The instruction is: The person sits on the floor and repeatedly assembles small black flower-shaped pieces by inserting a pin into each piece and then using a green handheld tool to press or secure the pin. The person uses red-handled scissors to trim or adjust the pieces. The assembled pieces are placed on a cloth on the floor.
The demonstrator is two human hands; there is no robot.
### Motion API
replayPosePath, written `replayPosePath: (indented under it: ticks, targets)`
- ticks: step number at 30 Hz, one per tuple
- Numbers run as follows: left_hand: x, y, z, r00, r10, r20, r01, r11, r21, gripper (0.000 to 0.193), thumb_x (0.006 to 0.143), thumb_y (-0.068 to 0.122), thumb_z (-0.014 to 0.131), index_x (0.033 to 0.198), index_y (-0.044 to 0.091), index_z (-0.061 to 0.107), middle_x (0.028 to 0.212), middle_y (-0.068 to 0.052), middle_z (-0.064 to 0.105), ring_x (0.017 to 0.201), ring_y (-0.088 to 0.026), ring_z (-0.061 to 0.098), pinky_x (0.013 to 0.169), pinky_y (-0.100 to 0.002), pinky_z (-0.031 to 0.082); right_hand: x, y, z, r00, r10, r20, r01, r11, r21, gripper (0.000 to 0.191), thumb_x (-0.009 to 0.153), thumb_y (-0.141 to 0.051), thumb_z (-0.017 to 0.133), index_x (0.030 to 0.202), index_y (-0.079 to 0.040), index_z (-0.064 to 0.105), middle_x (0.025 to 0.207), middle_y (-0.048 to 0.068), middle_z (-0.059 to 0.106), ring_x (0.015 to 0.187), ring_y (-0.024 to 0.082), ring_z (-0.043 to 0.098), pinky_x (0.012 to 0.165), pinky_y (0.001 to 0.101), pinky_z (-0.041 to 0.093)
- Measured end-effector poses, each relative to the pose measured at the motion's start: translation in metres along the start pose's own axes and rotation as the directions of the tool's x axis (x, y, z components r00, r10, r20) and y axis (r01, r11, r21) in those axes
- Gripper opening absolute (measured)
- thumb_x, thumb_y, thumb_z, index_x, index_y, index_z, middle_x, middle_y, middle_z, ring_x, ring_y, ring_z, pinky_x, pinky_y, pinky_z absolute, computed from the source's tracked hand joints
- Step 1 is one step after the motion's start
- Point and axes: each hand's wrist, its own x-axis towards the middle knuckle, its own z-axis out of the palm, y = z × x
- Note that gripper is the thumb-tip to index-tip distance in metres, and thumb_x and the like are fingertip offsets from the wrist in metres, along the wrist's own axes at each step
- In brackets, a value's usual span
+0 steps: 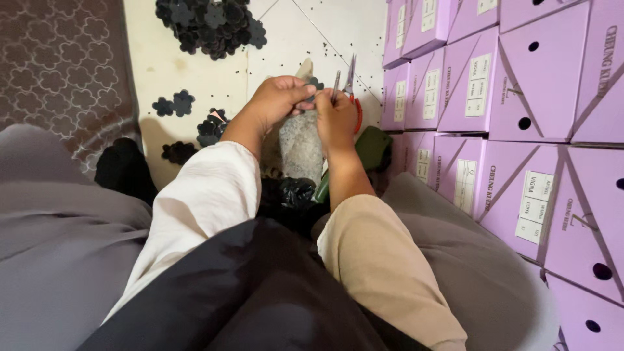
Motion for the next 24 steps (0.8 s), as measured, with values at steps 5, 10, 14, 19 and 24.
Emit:
replayPosePath:
  ticks: [5,10,14,19,24]
  targets:
    - [0.002,-0.002,0.0,0.999,0.048,-0.005,-0.048,0.978,-0.203,0.015,0.098,0.018,0.068,0.101,0.004,0.071,0.091,-0.006,0.078,0.076,-0.008,0.069,0.063,-0.021,0.05,0.003,0.033,-0.01,0.949,0.297,-0.102,-0.289,0.954,0.082,0.02,0.094,-0.024,0.06,0.089,-0.007,0.068,0.078,-0.002,0.064,0.064,0.009,0.049,0.056,0.0273,0.039]
    - [0.007,0.003,0.004,0.997,0.053,-0.06,-0.068,0.951,-0.301,0.011,0.096,0.014,0.068,0.102,0.004,0.069,0.092,-0.006,0.078,0.078,-0.008,0.072,0.062,-0.02,0.049,-0.028,0.072,-0.013,1.0,-0.01,-0.024,-0.007,0.798,-0.602,0.017,0.087,-0.017,0.067,0.094,-0.011,0.08,0.087,0.01,0.071,0.08,0.023,0.068,0.075,0.0366,0.053]
    - [0.015,-0.003,0.001,0.997,0.076,-0.029,-0.081,0.953,-0.292,0.008,0.096,0.01,0.07,0.1,0.003,0.068,0.087,-0.007,0.076,0.074,-0.009,0.069,0.06,-0.021,0.048,-0.037,0.085,-0.012,0.993,-0.113,-0.019,0.069,0.722,-0.689,0.015,0.082,-0.013,0.071,0.094,-0.008,0.078,0.091,0.016,0.072,0.09,0.033,0.069,0.085,0.0425,0.055]
    - [0.023,-0.02,-0.005,0.998,0.04,-0.046,-0.053,0.944,-0.324,0.005,0.094,0.007,0.069,0.098,0.004,0.068,0.085,-0.004,0.073,0.074,-0.01,0.07,0.06,-0.02,0.048,-0.008,0.084,-0.021,0.957,-0.263,-0.127,0.094,0.689,-0.719,0.019,0.084,-0.012,0.073,0.102,-0.006,0.073,0.095,0.014,0.071,0.094,0.034,0.068,0.088,0.0429,0.054]
    - [0.028,-0.019,-0.002,0.997,0.067,-0.037,-0.076,0.932,-0.355,0.01,0.095,0.006,0.073,0.104,0.002,0.07,0.091,-0.007,0.075,0.078,-0.011,0.071,0.064,-0.021,0.049,0.032,0.088,-0.038,0.903,-0.373,-0.214,0.069,0.617,-0.784,0.033,0.076,-0.007,0.079,0.107,-0.002,0.068,0.104,0.02,0.07,0.098,0.039,0.066,0.088,0.0461,0.052]
